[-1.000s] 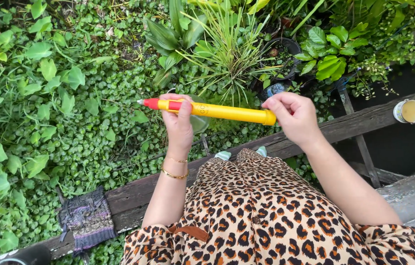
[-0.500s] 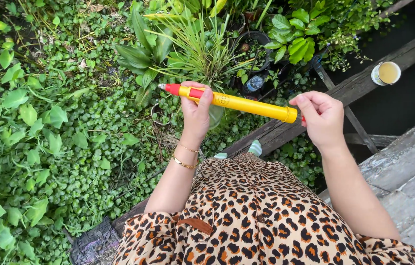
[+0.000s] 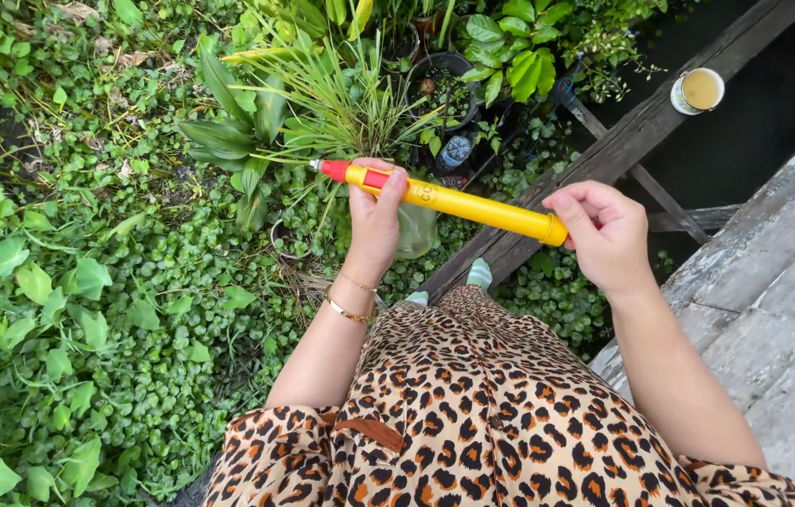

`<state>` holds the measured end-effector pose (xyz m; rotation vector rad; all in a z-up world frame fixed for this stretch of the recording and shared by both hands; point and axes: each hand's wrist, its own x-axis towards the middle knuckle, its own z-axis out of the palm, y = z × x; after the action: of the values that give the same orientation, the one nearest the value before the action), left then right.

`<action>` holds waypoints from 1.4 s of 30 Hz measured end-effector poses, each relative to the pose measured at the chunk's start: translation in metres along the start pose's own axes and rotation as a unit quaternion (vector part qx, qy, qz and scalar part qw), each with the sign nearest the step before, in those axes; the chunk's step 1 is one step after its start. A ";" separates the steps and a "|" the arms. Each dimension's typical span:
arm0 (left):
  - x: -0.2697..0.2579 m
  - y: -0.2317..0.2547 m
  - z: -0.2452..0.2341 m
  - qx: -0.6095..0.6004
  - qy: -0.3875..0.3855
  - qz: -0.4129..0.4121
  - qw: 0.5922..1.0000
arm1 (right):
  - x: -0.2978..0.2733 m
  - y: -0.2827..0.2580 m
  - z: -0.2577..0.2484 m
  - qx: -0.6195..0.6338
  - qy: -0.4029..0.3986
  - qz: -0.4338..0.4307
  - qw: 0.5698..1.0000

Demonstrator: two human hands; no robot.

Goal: Watering garden plants using a manual hand-pump sprayer attached to a water bottle.

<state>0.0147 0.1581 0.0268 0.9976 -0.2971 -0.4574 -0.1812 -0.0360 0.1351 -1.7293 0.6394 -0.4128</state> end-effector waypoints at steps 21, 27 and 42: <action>0.000 0.010 0.012 0.025 -0.028 -0.016 0.999 | -0.010 0.012 -0.007 -0.019 0.019 -0.007 1.000; 0.005 0.016 0.006 0.029 -0.012 -0.013 0.999 | -0.011 0.010 -0.026 -0.033 0.073 0.021 0.997; 0.003 0.001 0.008 0.033 -0.026 -0.009 0.999 | -0.013 0.027 0.000 0.003 0.034 -0.011 0.999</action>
<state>0.0145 0.1515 0.0318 1.0541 -0.3515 -0.4930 -0.1969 -0.0318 0.1097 -1.7230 0.6684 -0.4907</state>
